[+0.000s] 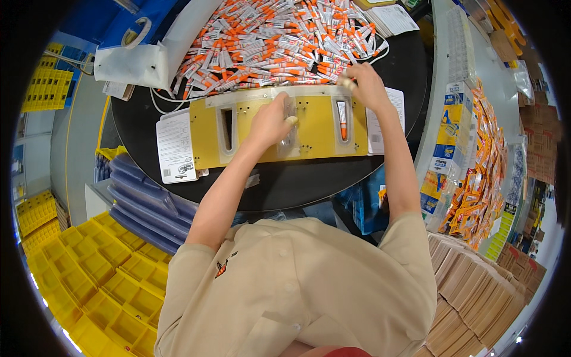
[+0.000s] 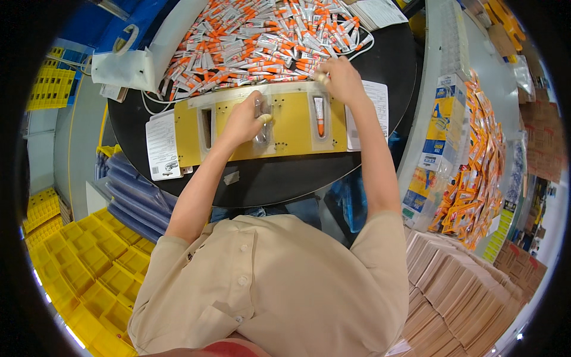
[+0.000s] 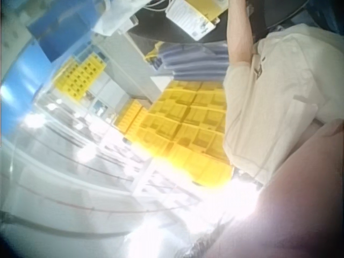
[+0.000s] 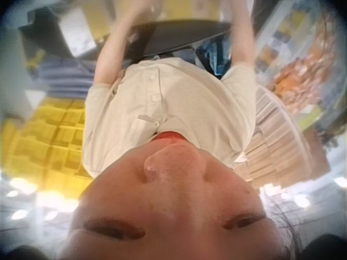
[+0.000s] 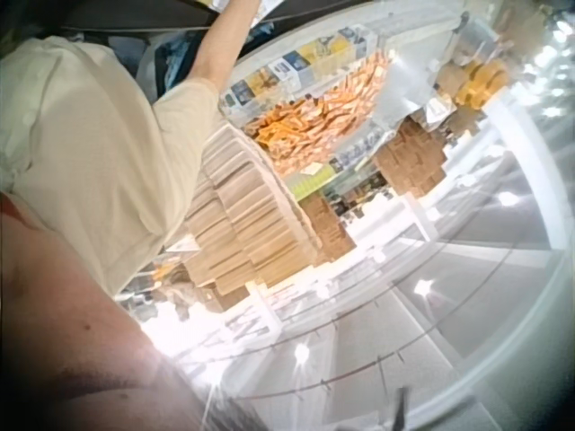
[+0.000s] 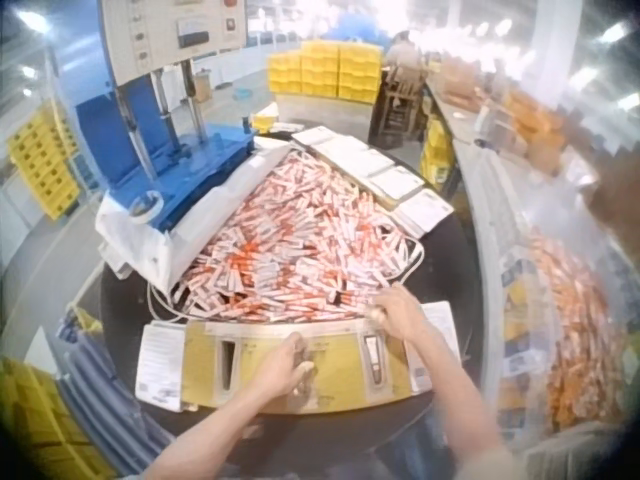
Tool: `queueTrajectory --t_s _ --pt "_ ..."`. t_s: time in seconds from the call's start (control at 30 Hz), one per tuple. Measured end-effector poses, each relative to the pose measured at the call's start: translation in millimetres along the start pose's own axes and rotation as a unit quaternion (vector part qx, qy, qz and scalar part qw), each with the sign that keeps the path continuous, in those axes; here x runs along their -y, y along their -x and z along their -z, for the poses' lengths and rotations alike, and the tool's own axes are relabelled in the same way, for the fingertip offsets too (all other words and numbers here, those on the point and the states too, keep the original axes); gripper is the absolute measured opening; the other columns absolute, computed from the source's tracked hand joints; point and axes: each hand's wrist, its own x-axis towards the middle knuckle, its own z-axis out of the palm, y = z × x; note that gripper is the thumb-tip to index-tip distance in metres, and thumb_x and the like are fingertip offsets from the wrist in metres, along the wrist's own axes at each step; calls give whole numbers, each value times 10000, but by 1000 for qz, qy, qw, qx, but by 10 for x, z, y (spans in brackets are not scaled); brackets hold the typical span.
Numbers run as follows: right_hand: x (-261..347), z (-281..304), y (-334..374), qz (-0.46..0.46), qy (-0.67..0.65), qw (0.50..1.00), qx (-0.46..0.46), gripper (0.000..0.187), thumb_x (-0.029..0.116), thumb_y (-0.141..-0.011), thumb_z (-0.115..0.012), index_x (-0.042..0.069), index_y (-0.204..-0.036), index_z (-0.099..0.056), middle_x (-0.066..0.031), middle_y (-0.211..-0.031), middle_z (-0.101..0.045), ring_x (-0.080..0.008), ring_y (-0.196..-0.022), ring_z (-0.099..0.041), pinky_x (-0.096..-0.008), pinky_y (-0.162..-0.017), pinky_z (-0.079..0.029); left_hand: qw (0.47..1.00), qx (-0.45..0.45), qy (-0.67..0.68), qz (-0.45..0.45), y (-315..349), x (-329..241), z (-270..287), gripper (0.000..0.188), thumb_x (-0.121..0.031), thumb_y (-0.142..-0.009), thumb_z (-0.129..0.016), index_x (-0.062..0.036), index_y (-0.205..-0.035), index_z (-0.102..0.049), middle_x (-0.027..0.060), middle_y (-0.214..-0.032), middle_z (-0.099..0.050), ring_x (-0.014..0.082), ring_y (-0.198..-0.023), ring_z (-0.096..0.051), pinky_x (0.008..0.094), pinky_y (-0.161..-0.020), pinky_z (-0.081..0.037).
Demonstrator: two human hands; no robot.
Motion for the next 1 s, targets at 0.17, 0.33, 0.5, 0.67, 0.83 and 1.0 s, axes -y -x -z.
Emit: queueTrajectory --t_s 0.17,0.33,0.5,0.67,0.83,1.0 --pt "-241 -323 -520 -83 50 994 45 177 184 -835 -652 29 -914 -622 -183 -927 -623 -328 -935 -592 -419 -803 -483 997 6 -71 -11 -24 -16 44 466 -247 -776 -730 -54 -1132 -499 199 -888 -667 403 -871 -625 472 -760 -491" --pt "-149 -363 -443 -84 -52 995 10 203 129 -858 -640 -3 -998 -574 -194 -909 -650 -328 -848 -633 -391 -747 -492 999 11 -36 -19 -54 60 -13 486 -263 -775 -730 -61 -1150 -496 202 -941 -655 399 -890 -624 458 -780 -496" --pt "298 -347 75 -133 -312 928 -150 220 106 -915 -621 15 -1113 -595 -54 -906 -664 -93 -806 -614 -241 -729 -482 981 39 190 -17 -4 297 37 396 -231 -765 -722 -67 -1075 -540 191 -943 -648 377 -884 -624 435 -776 -487" --pt "664 -402 489 -130 -381 887 -225 122 62 -932 -581 22 -1040 -542 -59 -938 -671 -83 -827 -613 -213 -728 -468 997 -35 -68 -3 -41 147 32 443 -343 -699 -787 -16 -929 -597 203 -914 -667 378 -903 -634 447 -782 -507" --pt "956 -502 624 -118 -500 829 -220 169 22 -900 -610 16 -1060 -557 -54 -966 -644 -89 -854 -603 -225 -730 -489 986 0 -166 31 3 36 115 630 -512 -650 -795 -4 -967 -596 183 -902 -677 346 -857 -660 433 -729 -523" --pt "1184 -601 647 -69 -498 841 -199 197 -4 -882 -618 24 -1077 -628 -31 -953 -654 -61 -815 -594 -209 -708 -497 982 -19 -178 60 29 5 126 723 -578 -654 -763 28 -1003 -577 189 -899 -675 339 -849 -666 433 -738 -527"
